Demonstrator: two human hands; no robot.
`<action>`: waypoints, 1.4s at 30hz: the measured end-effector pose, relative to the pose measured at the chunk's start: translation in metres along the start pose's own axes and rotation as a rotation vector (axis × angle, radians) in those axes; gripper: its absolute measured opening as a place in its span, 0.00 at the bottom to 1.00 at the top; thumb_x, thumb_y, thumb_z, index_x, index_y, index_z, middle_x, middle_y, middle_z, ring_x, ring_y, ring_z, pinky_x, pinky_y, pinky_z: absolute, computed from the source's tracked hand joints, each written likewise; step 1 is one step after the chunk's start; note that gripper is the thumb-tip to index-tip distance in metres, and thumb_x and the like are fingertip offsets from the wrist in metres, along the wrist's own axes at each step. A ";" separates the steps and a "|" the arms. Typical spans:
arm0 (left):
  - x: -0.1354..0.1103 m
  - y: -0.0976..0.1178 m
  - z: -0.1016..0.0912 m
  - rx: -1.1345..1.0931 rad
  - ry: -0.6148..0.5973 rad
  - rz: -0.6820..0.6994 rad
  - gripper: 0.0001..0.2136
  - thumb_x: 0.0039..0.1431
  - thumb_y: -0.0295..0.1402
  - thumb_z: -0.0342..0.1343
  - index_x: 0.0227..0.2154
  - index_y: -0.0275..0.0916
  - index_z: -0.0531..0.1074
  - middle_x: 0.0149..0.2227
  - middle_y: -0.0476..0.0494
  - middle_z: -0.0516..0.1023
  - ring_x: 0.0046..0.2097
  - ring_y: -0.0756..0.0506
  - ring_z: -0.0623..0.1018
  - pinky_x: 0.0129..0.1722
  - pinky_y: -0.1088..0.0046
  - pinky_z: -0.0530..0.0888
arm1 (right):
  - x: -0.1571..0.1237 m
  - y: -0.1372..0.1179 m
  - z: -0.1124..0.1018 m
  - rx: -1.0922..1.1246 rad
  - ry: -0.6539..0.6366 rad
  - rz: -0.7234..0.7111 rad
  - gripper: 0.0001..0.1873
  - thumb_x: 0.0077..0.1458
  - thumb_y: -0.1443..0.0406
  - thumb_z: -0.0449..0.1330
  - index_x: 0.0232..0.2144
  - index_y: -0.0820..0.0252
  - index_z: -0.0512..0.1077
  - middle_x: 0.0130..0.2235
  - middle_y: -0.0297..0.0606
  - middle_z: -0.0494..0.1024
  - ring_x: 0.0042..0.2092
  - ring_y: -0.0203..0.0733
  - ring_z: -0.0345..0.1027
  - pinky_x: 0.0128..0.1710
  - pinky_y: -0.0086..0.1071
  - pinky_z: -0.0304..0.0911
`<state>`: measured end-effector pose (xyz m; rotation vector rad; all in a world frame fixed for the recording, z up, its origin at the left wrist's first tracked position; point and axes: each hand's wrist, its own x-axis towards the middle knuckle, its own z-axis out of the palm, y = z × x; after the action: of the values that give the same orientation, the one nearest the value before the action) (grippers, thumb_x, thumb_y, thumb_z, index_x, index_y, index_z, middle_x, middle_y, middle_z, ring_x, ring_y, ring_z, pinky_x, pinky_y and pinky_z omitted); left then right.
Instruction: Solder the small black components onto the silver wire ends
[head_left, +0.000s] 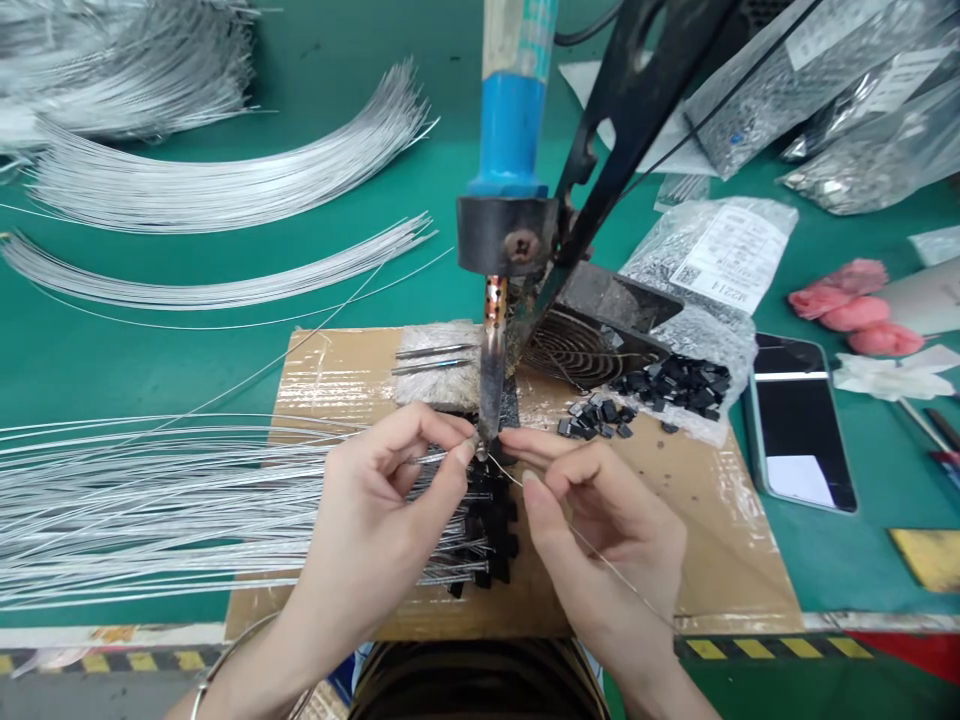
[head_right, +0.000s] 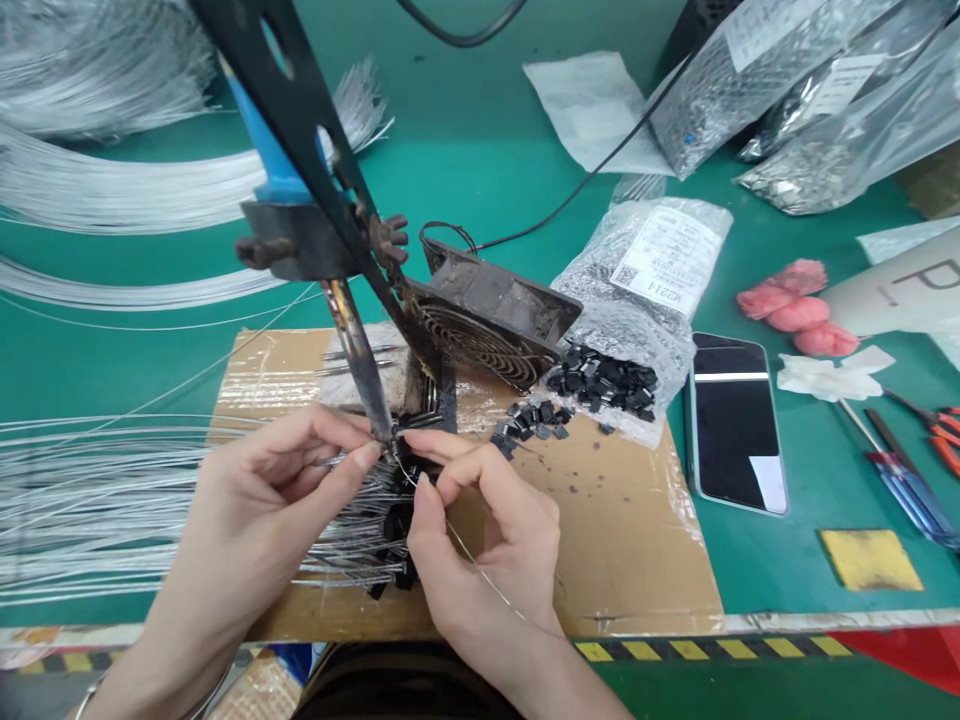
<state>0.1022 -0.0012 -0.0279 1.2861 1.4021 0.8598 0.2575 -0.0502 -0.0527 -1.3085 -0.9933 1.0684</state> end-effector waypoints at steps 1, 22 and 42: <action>0.000 0.000 0.000 0.003 0.002 -0.004 0.05 0.61 0.27 0.64 0.29 0.40 0.77 0.33 0.50 0.82 0.31 0.51 0.77 0.30 0.79 0.69 | 0.000 0.000 0.000 -0.001 -0.007 -0.008 0.12 0.62 0.74 0.63 0.30 0.53 0.71 0.50 0.33 0.87 0.54 0.39 0.81 0.55 0.30 0.73; -0.002 0.002 -0.002 -0.027 -0.012 -0.002 0.06 0.63 0.27 0.64 0.30 0.41 0.78 0.37 0.49 0.85 0.37 0.50 0.81 0.36 0.79 0.74 | 0.000 -0.004 0.002 -0.011 0.020 0.020 0.11 0.62 0.72 0.64 0.29 0.54 0.70 0.49 0.40 0.87 0.53 0.46 0.82 0.54 0.39 0.75; -0.002 0.002 -0.001 -0.042 -0.014 -0.011 0.06 0.62 0.26 0.64 0.29 0.40 0.78 0.37 0.49 0.85 0.37 0.50 0.81 0.36 0.78 0.74 | -0.001 -0.002 0.002 -0.038 0.016 -0.017 0.11 0.63 0.72 0.64 0.30 0.54 0.71 0.48 0.39 0.87 0.53 0.45 0.82 0.54 0.38 0.74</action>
<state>0.1020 -0.0031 -0.0253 1.2497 1.3719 0.8666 0.2549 -0.0509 -0.0502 -1.3350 -1.0157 1.0291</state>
